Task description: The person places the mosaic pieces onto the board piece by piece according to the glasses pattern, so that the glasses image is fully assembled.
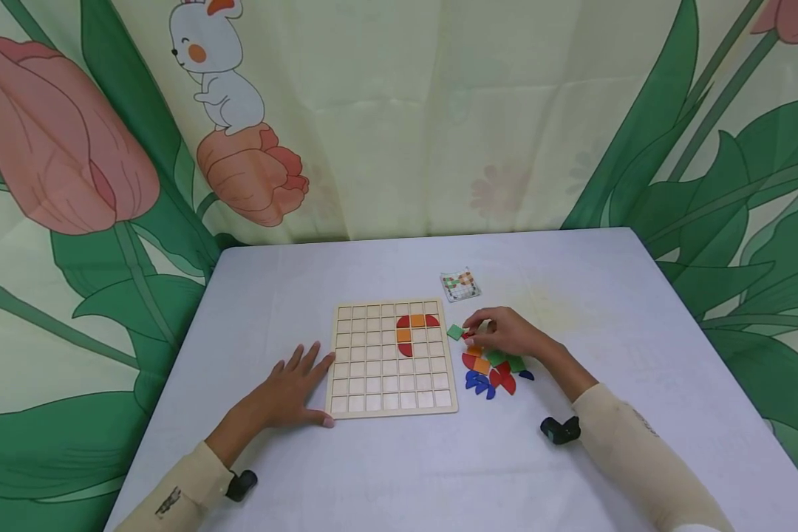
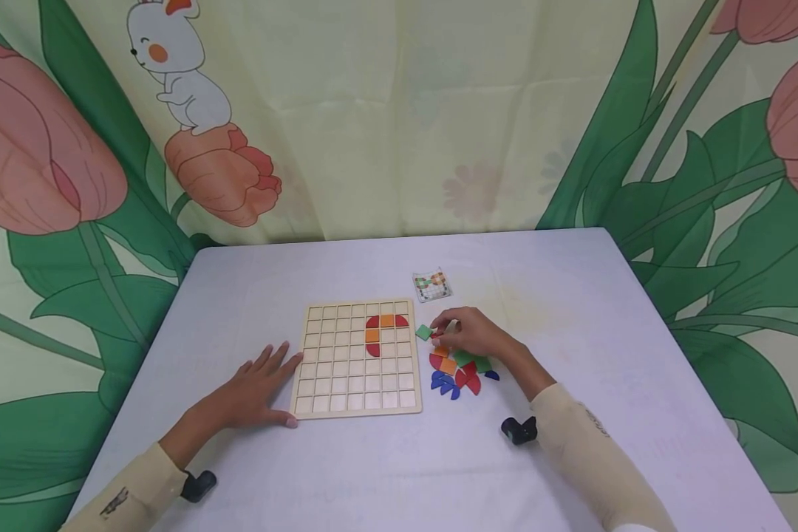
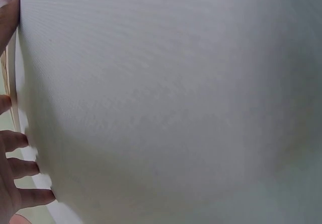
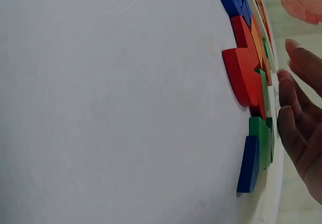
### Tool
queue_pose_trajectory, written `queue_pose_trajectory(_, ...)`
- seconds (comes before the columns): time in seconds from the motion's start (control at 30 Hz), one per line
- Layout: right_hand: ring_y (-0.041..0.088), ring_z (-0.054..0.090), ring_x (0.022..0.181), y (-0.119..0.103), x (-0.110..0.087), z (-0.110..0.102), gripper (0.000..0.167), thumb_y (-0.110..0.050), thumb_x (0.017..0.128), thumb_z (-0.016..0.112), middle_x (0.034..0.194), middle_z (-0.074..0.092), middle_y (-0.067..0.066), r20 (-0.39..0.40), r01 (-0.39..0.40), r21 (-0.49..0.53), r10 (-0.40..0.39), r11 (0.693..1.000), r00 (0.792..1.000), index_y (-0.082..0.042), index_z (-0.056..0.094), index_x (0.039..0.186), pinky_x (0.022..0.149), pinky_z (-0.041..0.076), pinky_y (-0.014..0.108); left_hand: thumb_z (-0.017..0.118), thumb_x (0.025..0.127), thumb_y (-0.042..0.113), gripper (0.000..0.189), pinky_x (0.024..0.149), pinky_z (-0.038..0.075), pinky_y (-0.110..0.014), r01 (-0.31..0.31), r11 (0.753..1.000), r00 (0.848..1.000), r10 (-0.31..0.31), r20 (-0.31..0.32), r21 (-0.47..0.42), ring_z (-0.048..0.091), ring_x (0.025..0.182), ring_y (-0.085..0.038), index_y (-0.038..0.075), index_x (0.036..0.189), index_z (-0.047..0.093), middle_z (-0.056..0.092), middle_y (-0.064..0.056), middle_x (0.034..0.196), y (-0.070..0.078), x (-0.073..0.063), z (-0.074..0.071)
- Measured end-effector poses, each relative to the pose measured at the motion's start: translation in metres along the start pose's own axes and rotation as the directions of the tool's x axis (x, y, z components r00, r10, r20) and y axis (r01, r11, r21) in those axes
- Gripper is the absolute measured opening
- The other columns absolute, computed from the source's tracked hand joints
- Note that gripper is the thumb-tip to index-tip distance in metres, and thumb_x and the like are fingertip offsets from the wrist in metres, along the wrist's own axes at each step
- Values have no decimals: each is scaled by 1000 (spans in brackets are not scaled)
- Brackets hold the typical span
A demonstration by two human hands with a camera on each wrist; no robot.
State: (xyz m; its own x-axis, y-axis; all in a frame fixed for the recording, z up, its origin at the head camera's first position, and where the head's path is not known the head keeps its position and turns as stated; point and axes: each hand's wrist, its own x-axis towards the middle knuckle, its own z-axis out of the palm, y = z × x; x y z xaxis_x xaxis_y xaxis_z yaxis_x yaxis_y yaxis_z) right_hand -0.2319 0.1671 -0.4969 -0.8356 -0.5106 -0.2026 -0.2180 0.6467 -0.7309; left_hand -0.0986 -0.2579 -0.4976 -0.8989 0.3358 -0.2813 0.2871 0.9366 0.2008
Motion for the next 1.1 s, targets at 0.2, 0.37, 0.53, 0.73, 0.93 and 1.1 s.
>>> queue_pose_trajectory(0.2, 18, 55, 82, 6, -6, -3, 30, -19, 86, 80, 110, 70, 1, 25, 18, -64, -16, 998, 1000, -17, 75, 115, 65, 52, 26, 69, 72, 78, 117, 112, 25, -72, -3, 1000, 1000, 3, -3, 2, 13, 152, -50, 16, 160, 25, 15, -20, 167, -1, 1, 1)
queue_pose_trajectory(0.37, 15, 55, 82, 6, -6, -1, 32, -20, 85, 82, 108, 69, -1, 26, 31, -123, -28, 992, 999, -18, 76, 116, 65, 51, 25, 69, 72, 79, 117, 112, 25, -72, -1, 1000, 1000, 1, -1, 12, 13, 152, -50, 17, 161, 25, 15, -20, 167, -2, 2, 1)
queue_pose_trajectory(0.53, 15, 55, 81, 3, -7, -2, 30, -21, 84, 82, 105, 68, 0, 50, 51, -147, -44, 988, 998, -19, 77, 114, 66, 52, 25, 69, 72, 78, 117, 112, 24, -73, 5, 1000, 1000, -5, 5, -4, 12, 152, -50, 16, 160, 25, 14, -21, 167, -1, 2, 1)
queue_pose_trajectory(0.73, 15, 56, 86, -1, -8, -3, 27, -19, 85, 81, 105, 67, 1, 82, 50, -148, -38, 988, 996, -18, 78, 112, 70, 55, 25, 69, 72, 78, 117, 112, 24, -72, 4, 1000, 1000, -4, 6, -3, 12, 152, -50, 17, 161, 24, 14, -20, 167, -2, 2, 2)
queue_pose_trajectory(0.93, 15, 57, 91, -4, -9, -3, 33, -18, 86, 80, 105, 65, -1, 117, 27, -158, -9, 987, 993, -20, 76, 119, 71, 55, 26, 69, 72, 79, 117, 112, 24, -72, 8, 1000, 1000, -8, 10, -4, 11, 152, -49, 17, 161, 24, 13, -20, 168, -2, 2, 2)
queue_pose_trajectory(1.1, 13, 57, 90, -3, -9, -2, 29, -19, 86, 80, 104, 64, 1, 127, 42, -191, -18, 981, 992, -18, 78, 115, 70, 55, 23, 69, 71, 79, 118, 113, 24, -72, 7, 1000, 1000, -7, 9, -3, 11, 152, -49, 17, 161, 24, 14, -20, 168, -3, 2, 3)
